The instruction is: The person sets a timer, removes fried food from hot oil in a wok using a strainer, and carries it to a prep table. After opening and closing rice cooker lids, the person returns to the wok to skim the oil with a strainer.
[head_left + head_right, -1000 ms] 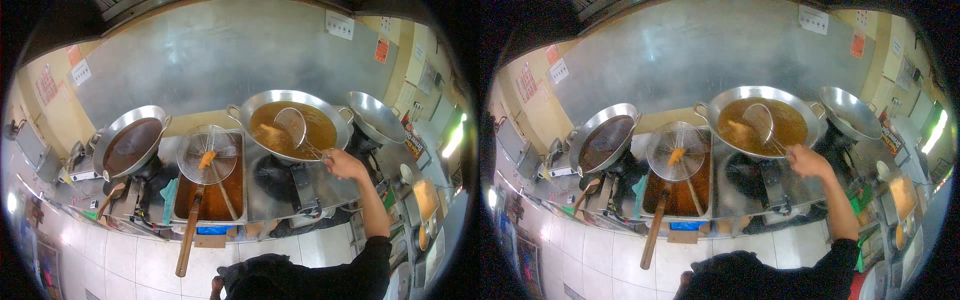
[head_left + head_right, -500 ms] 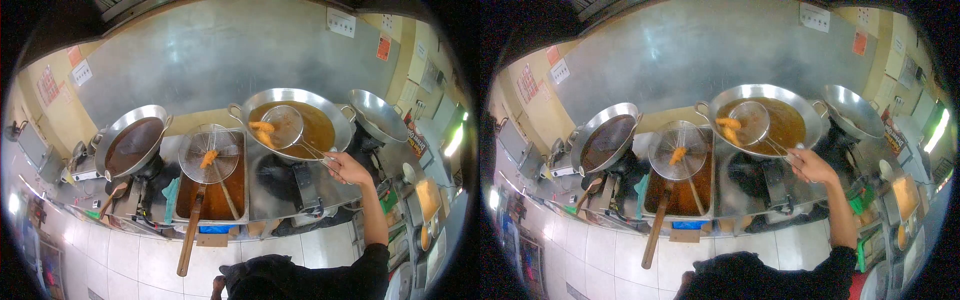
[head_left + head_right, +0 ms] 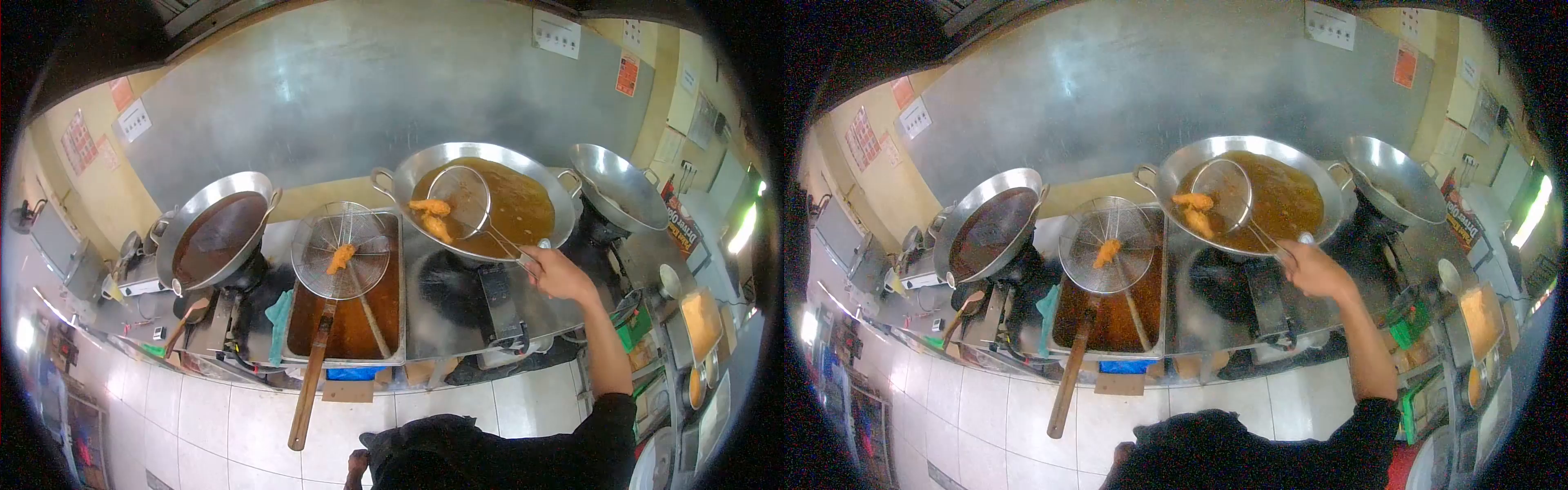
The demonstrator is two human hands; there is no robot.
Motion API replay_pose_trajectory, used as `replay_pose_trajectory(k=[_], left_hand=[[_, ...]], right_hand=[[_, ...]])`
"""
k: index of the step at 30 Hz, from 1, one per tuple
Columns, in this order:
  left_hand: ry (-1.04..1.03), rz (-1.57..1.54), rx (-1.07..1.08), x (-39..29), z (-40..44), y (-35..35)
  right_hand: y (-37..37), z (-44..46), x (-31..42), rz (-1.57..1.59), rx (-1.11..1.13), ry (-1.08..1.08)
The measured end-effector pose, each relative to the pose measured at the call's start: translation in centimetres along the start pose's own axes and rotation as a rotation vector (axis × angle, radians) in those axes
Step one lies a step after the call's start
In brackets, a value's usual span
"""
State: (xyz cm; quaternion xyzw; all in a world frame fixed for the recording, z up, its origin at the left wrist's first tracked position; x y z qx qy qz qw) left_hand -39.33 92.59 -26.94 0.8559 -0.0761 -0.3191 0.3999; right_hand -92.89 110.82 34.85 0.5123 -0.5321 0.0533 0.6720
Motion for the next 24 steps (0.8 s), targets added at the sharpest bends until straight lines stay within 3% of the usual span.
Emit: replay_pose_trajectory(k=[1,3,5,6,9,10,13,14,20,24], left_hand=[[-0.031,-0.031,0.006,-0.1,0.3,-0.2],[-0.056,-0.060,0.011,-0.6,0.1,0.2],[-0.147,0.138,-0.027,-1.3,-0.3,0.4],[0.021,-0.110,-0.100,-0.3,-0.4,0.5],[-0.078,0.029,-0.039,-1.1,-0.6,0.3],[0.090,-0.259,-0.112,-0.5,-1.7,0.6],[0.111,-0.247,-0.121,-0.4,-1.8,0.4],[0.033,-0.134,-0.116,-1.1,-1.6,0.8],[0.063,0.050,0.008,-1.5,-1.3,0.7],[0.052,-0.047,-0.052,-0.8,-0.6,0.7]], right_hand=[[-0.3,0.5,-0.7,0.002,0.001,0.000],[-0.3,1.2,-0.6,-0.207,-0.106,0.203],[-0.5,1.2,0.5,-0.242,-0.110,0.224],[-0.7,1.2,1.0,-0.282,-0.116,0.242],[-0.7,1.8,0.4,-0.412,-0.172,0.170],[-0.8,1.9,0.2,-0.416,-0.165,0.174],[-0.3,1.8,1.1,-0.446,-0.245,0.334],[0.0,2.0,1.0,-0.359,-0.207,0.291],[1.2,0.8,1.8,-0.129,-0.099,0.083],[1.3,0.2,1.3,-0.055,-0.079,0.029]])
Point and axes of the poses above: each hand's wrist, its own z-axis towards the middle knuckle, its own y-axis out of the back of the hand, x = y × z, the point moved 8 cm from there along z, towards the middle knuckle, and after that the axes turned 13 degrees about z, right-handed, at the moved point
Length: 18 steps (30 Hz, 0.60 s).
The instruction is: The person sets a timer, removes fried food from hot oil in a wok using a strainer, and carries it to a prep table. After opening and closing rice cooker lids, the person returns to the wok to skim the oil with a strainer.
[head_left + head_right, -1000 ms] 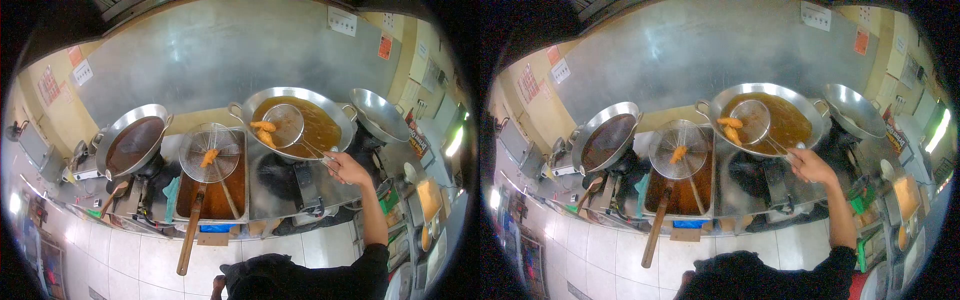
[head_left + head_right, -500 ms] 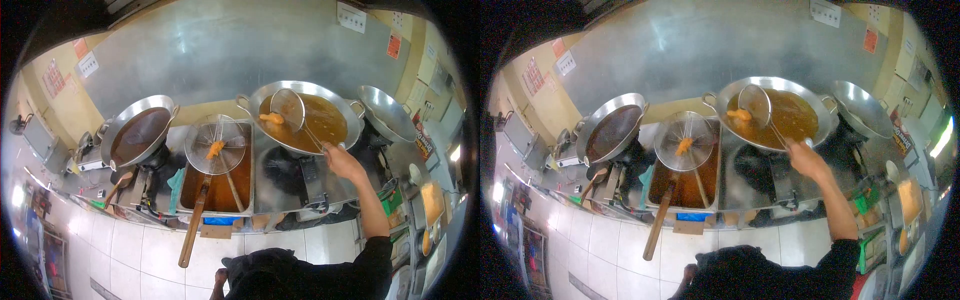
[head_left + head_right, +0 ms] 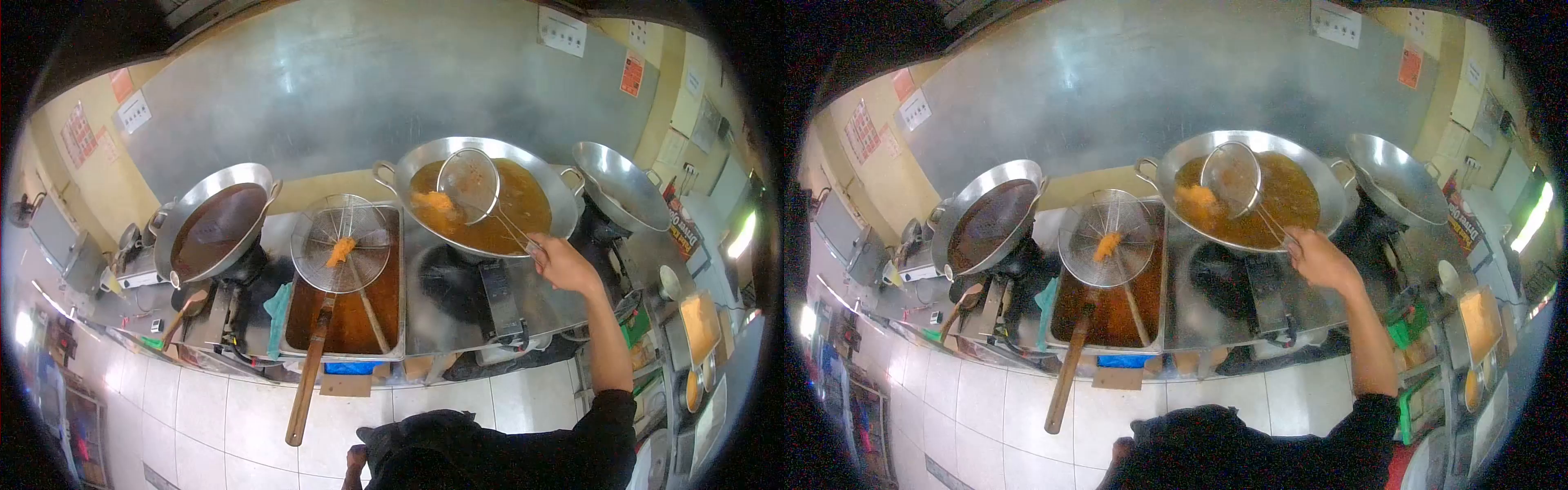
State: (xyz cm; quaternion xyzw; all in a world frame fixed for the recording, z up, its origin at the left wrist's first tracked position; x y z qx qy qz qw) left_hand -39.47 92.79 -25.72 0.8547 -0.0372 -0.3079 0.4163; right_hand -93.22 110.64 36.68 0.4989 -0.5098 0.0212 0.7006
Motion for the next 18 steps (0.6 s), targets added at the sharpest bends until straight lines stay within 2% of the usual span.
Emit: replay_pose_trajectory(k=[3,5,9,11,12,14,18], left_hand=[[0.040,0.002,0.083,-0.2,0.2,-0.5],[-0.078,0.182,0.006,-1.2,0.5,-0.1],[-0.022,0.056,0.047,-1.0,0.4,-0.1],[-0.147,0.296,0.068,-2.6,0.2,0.3],[-0.150,0.296,0.068,-2.9,-0.1,0.6],[-0.020,0.135,0.094,-2.3,-0.2,0.6],[-0.048,0.206,0.094,-2.1,0.3,0.3]], right_hand=[[0.1,-0.4,-0.2,0.017,0.009,-0.029],[0.2,-0.6,-0.6,0.020,-0.002,-0.019],[0.2,-1.1,-0.6,0.028,0.008,-0.019],[0.1,-1.4,-0.3,0.058,0.028,-0.052],[0.0,-1.5,-0.3,0.086,0.046,-0.084],[-0.1,-1.8,-0.7,0.145,0.049,-0.114],[-0.7,-1.7,-2.2,0.287,0.094,-0.161]])
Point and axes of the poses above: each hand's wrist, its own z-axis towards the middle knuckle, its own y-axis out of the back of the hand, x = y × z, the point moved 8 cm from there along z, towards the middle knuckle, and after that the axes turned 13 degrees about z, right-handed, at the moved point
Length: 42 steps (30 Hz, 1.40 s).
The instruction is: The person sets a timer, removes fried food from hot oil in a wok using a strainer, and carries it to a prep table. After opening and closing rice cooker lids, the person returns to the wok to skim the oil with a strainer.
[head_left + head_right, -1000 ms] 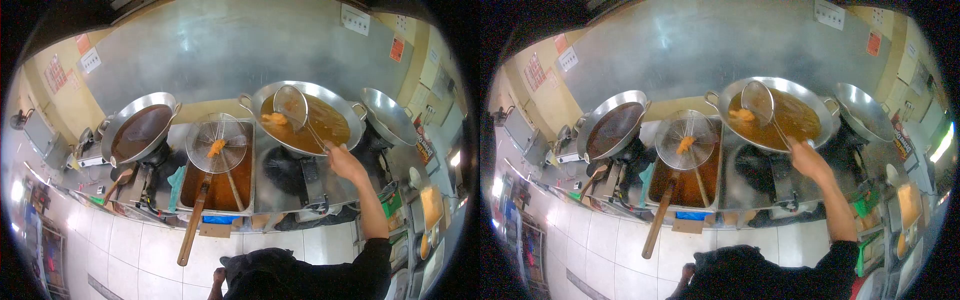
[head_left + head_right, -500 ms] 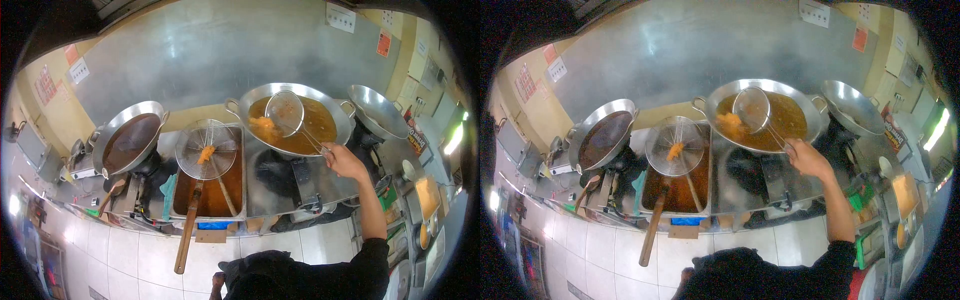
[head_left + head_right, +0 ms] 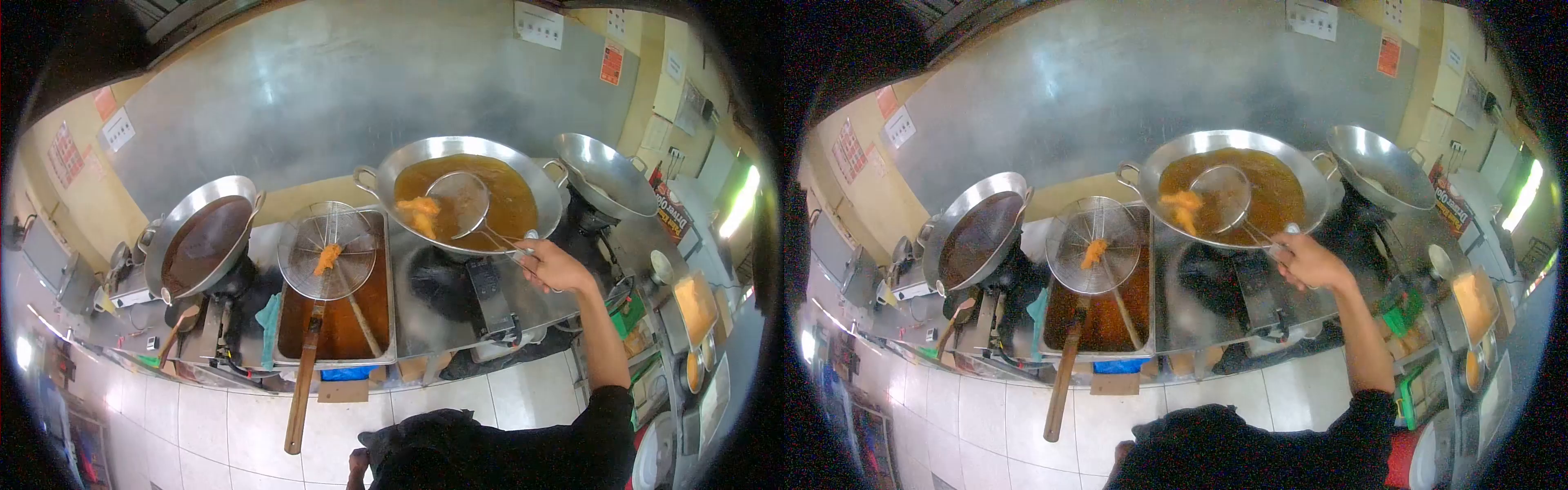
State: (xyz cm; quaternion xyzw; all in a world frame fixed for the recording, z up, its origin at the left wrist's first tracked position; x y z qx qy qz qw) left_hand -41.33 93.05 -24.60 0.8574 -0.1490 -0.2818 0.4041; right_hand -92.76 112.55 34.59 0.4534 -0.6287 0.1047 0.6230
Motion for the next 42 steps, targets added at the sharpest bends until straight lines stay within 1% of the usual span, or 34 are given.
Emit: replay_pose_trajectory(k=[1,3,4,5,6,7,8,9,11,12,16,17,19,20,22,23,25,26,28,29,30,31,33,34,36,38,39,40,41,42], left_hand=[[-0.027,0.058,-0.008,-0.1,0.2,-0.1],[-0.055,0.116,-0.019,0.2,0.4,-0.5],[-0.009,-0.070,-0.017,0.9,0.3,-0.7],[0.035,-0.255,-0.014,1.6,0.4,-0.9],[0.032,-0.250,-0.015,2.0,0.6,-1.3],[0.004,-0.158,-0.062,2.0,0.8,-1.3],[-0.022,-0.067,-0.110,1.6,0.9,-0.9],[-0.022,-0.065,-0.113,1.4,1.0,-0.7],[-0.052,0.140,0.000,0.5,1.0,-0.8],[0.038,-0.418,-0.131,1.2,-0.9,0.7],[0.113,-0.517,-0.130,0.7,-2.2,1.0],[0.115,-0.519,-0.133,0.9,-2.0,0.8],[0.014,-0.226,-0.180,1.5,-0.9,-0.4],[0.017,-0.228,-0.181,1.8,-0.9,-0.6],[-0.065,-0.257,-0.279,1.7,-0.9,-0.3],[-0.064,-0.258,-0.279,2.0,-0.7,-0.6],[-0.128,-0.166,-0.328,1.9,-0.4,-0.8],[-0.131,-0.167,-0.329,1.4,-0.6,-0.4],[-0.011,-0.361,-0.242,1.3,-1.3,0.2],[-0.013,-0.362,-0.243,1.2,-1.2,0.3],[-0.036,-0.250,-0.250,1.4,-0.7,-0.2],[-0.057,-0.137,-0.255,1.6,-0.3,-0.8],[-0.065,-0.091,-0.255,1.7,-0.2,-1.1],[-0.071,-0.047,-0.253,1.7,-0.1,-1.4],[-0.081,-0.102,-0.275,1.1,-1.3,-0.3],[-0.084,-0.161,-0.296,0.4,-1.6,0.7],[0.029,-0.183,-0.148,1.0,-1.3,-0.1],[0.142,-0.204,0.000,2.3,-1.3,-1.9],[0.155,-0.215,-0.002,2.8,-1.1,-2.5],[0.134,-0.315,-0.104,4.0,-0.3,-3.6]], right_hand=[[0.0,0.1,-0.3,0.002,-0.005,0.002],[-0.3,0.4,-0.6,0.141,0.031,0.011],[-0.3,0.6,-0.7,0.143,0.028,0.014],[-0.5,0.7,-0.8,0.230,0.022,0.015],[-0.5,0.8,-0.9,0.317,0.015,0.015],[-0.6,1.0,-1.2,0.321,0.011,0.018],[-0.6,1.4,-1.5,0.397,0.018,-0.002],[-0.8,1.8,-1.9,0.473,0.026,-0.021],[-1.0,2.4,-2.3,0.525,0.024,-0.017],[-1.2,2.7,-2.3,0.574,0.020,-0.015],[-1.8,3.2,-1.6,0.575,0.012,-0.006],[-1.9,3.4,-1.5,0.539,0.015,0.005],[-2.1,3.9,-1.5,0.501,0.024,0.015],[-2.1,4.2,-1.6,0.468,0.021,0.031],[-2.3,4.6,-1.5,0.433,0.020,0.048],[-2.3,4.7,-1.4,0.381,0.001,0.054],[-2.5,5.0,-1.2,0.328,-0.020,0.059],[-2.5,5.4,-1.0,0.270,-0.035,0.065],[-2.7,5.9,-1.1,0.213,-0.051,0.071],[-2.7,6.1,-1.0,0.086,-0.079,0.079],[-2.7,6.2,-0.7,-0.040,-0.106,0.087],[-2.9,6.0,0.0,-0.041,-0.107,0.087],[-3.2,5.1,1.9,-0.267,-0.142,0.078],[-3.3,5.5,1.5,-0.269,-0.139,0.081],[-2.8,5.8,2.1,-0.469,-0.248,0.341],[-2.5,5.7,2.1,-0.501,-0.259,0.308],[-2.3,5.7,1.9,-0.527,-0.276,0.271],[-2.2,6.1,1.4,-0.530,-0.261,0.277],[-1.8,6.3,1.2,-0.596,-0.279,0.345],[-1.7,6.6,1.2,-0.660,-0.295,0.415]])
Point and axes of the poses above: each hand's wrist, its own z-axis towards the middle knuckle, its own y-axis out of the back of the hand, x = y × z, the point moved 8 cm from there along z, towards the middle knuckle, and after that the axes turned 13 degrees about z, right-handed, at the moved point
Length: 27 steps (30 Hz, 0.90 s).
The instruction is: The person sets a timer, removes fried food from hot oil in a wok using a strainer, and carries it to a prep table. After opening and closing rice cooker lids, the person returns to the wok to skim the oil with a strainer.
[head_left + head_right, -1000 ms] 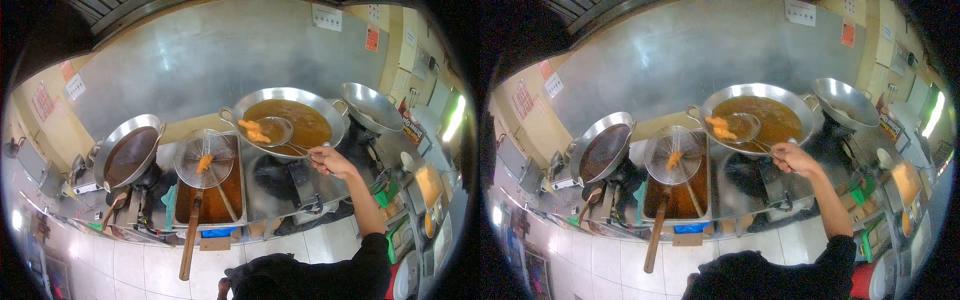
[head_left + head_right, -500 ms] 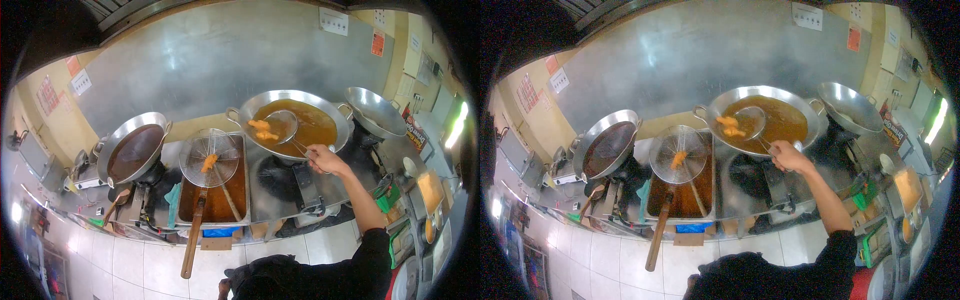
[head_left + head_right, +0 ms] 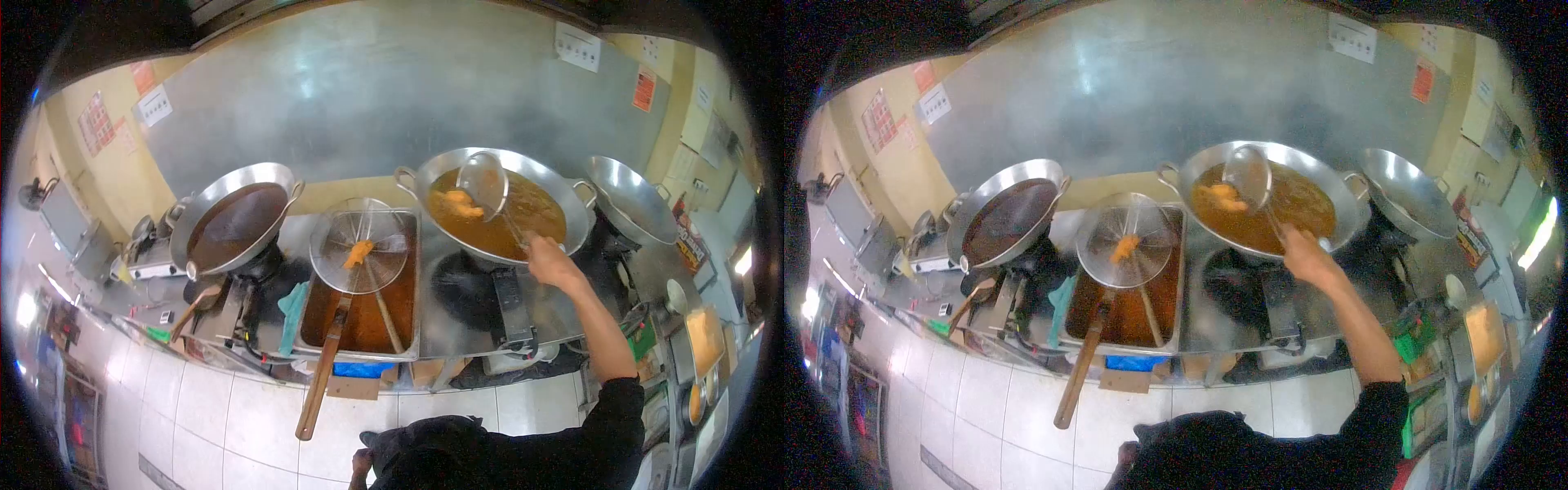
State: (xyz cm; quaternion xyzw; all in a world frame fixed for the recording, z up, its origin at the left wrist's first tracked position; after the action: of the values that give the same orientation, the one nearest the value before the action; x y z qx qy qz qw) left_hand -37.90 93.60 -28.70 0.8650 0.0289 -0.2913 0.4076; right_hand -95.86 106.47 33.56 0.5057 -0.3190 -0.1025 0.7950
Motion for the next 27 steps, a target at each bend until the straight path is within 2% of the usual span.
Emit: replay_pose_trajectory(k=[1,2,3,5,6,7,9,11,13,16,19,21,22,23,24,25,27], left_hand=[[-0.030,-0.106,-0.091,0.8,0.1,-0.2],[0.079,-0.195,-0.006,1.5,0.3,-1.0],[0.094,-0.203,-0.008,1.6,0.2,-0.9],[0.093,-0.353,0.133,1.5,0.0,-1.7],[0.079,-0.345,0.003,1.4,0.1,-1.0],[0.084,-0.348,0.000,1.6,0.0,-1.2],[0.113,-0.217,0.015,-1.0,-1.6,0.9],[0.055,-0.110,0.044,0.3,0.5,-0.2],[-0.002,-0.006,0.073,0.9,1.1,-1.2],[-0.046,-0.180,-0.005,0.2,1.1,-0.5],[-0.056,-0.038,0.060,-1.5,0.1,0.8],[-0.154,0.201,0.120,-2.6,0.5,0.6],[-0.169,0.205,0.124,-2.8,0.5,0.5],[-0.153,0.161,0.033,-2.4,0.4,0.7],[-0.135,0.116,-0.056,-2.2,0.4,1.3],[-0.149,0.120,-0.051,-2.7,0.5,1.4],[-0.179,0.380,-0.045,-3.2,0.6,1.6]], right_hand=[[0.1,0.1,0.4,0.005,0.014,0.013],[0.7,-0.1,0.3,0.075,0.030,-0.066],[0.9,-0.2,-0.2,0.142,0.045,-0.148],[1.0,-0.1,-1.4,0.187,0.027,-0.086],[1.5,-0.5,-1.8,0.277,0.042,-0.192],[1.9,-0.9,-2.2,0.367,0.058,-0.299],[2.6,-1.5,-2.0,0.452,0.069,-0.325],[3.1,-2.1,-2.7,0.656,0.100,-0.385],[3.5,-2.5,-4.4,0.697,0.070,-0.400],[4.8,-2.8,-7.1,0.700,0.008,-0.412],[6.3,-3.2,-8.2,0.617,-0.102,-0.472],[7.7,-2.7,-9.8,0.205,-0.118,-0.360],[7.5,-2.7,-12.6,0.198,-0.131,-0.368],[7.2,-2.1,-14.1,-0.077,-0.146,-0.135],[7.0,-2.0,-14.5,-0.216,-0.145,-0.024],[6.8,-1.9,-14.9,-0.360,-0.159,0.087],[6.8,-1.7,-12.5,-0.560,-0.165,0.379]])
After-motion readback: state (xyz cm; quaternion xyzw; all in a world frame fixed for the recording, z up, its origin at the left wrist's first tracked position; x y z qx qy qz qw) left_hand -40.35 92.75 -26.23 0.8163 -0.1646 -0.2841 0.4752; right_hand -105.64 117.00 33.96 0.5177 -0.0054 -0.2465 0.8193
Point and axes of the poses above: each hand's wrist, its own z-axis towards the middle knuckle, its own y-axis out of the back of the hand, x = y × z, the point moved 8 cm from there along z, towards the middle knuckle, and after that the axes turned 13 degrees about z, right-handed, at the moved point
